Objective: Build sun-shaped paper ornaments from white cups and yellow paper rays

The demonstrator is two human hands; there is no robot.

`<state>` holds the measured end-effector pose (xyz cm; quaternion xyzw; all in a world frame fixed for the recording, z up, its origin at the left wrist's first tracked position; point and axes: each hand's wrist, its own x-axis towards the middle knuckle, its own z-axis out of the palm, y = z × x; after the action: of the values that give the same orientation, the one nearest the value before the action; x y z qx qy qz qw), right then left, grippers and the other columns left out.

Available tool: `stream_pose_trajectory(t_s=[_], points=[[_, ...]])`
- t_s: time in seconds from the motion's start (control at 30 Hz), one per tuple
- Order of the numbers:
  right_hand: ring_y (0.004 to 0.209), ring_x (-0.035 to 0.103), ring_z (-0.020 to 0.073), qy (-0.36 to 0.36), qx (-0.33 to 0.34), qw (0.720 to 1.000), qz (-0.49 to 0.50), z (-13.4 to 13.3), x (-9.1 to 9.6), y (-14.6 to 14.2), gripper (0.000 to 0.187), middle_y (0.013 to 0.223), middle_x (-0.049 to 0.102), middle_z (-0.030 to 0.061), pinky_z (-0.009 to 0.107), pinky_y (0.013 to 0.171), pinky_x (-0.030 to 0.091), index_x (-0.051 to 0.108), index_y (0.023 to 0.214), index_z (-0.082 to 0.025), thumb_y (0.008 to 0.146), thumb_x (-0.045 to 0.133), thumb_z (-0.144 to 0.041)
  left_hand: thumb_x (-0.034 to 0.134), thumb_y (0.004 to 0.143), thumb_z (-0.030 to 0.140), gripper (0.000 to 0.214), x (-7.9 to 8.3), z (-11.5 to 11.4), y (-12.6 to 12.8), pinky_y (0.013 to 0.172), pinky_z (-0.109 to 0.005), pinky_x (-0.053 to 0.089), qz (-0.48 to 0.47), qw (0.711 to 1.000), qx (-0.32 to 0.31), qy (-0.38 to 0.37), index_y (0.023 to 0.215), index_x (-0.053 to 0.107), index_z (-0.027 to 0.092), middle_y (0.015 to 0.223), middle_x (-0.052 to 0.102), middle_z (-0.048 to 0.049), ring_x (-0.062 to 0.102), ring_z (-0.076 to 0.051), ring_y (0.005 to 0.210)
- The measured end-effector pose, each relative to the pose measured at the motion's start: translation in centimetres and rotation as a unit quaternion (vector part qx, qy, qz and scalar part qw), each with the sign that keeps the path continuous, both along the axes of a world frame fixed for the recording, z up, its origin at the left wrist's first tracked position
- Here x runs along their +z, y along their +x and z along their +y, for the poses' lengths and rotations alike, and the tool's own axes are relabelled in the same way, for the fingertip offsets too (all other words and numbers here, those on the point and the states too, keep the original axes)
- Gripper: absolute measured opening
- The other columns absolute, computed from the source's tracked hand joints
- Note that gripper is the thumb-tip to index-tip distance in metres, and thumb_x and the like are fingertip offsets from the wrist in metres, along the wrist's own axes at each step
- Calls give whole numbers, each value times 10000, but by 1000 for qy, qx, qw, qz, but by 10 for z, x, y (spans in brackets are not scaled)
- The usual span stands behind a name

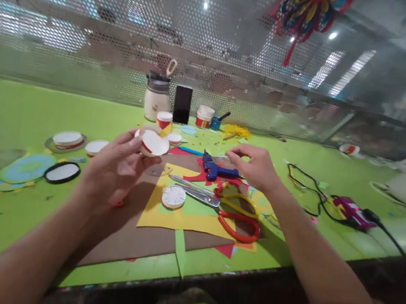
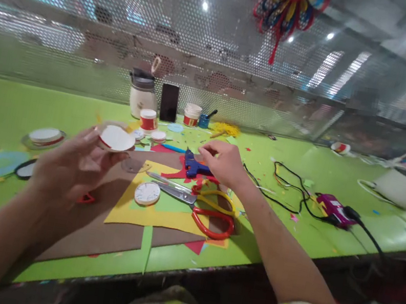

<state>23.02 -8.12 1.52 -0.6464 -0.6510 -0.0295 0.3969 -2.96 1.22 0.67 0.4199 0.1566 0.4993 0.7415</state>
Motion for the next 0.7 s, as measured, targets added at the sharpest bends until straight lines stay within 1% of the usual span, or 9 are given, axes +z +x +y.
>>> stream_pose_trajectory(t_s=[0.17, 0.27, 0.33, 0.43, 0.53, 0.7], points=[[696, 617, 159, 18, 5, 999, 26, -2, 3, 2, 166, 746, 716, 56, 275, 667, 449, 711, 765, -126, 812, 588, -228, 653, 780, 170, 145, -1, 4, 1, 708, -280, 589, -5, 1000, 14, -10, 911, 694, 123, 944, 730, -49, 656, -186, 871], [676, 608, 152, -22, 9, 999, 25, -5, 2, 3, 159, 730, 713, 48, 273, 659, 449, 717, 766, -129, 810, 599, -225, 663, 755, 198, 173, -2, 7, 2, 670, -285, 591, 5, 999, 29, -14, 908, 695, 123, 926, 740, -69, 679, -218, 851], [666, 604, 149, -61, 33, 997, 25, -9, 1, 0, 145, 721, 711, 42, 271, 650, 450, 721, 769, -136, 808, 616, -229, 668, 743, 219, 197, -2, 8, 2, 635, -280, 587, 12, 999, 34, -16, 908, 694, 114, 893, 747, -76, 693, -225, 806], [688, 613, 151, -98, 97, 990, 12, -15, 3, -7, 121, 744, 716, 49, 270, 664, 454, 726, 778, -137, 808, 633, -209, 679, 728, 242, 257, -3, 9, 3, 607, -279, 579, 15, 999, 33, -18, 934, 687, 88, 863, 750, -82, 702, -234, 769], [687, 613, 148, -108, 133, 985, -17, -20, 6, -14, 117, 747, 714, 54, 268, 673, 448, 726, 769, -137, 815, 641, -202, 685, 725, 243, 280, -4, 10, 3, 608, -282, 570, 14, 999, 33, -21, 955, 681, 84, 875, 752, -80, 705, -236, 770], [665, 611, 144, -101, 158, 982, -29, -24, 9, -17, 148, 737, 711, 54, 261, 654, 442, 720, 756, -145, 835, 628, -230, 670, 735, 249, 239, -4, 10, 4, 604, -292, 554, 14, 999, 35, -19, 925, 679, 105, 871, 751, -83, 703, -232, 770]])
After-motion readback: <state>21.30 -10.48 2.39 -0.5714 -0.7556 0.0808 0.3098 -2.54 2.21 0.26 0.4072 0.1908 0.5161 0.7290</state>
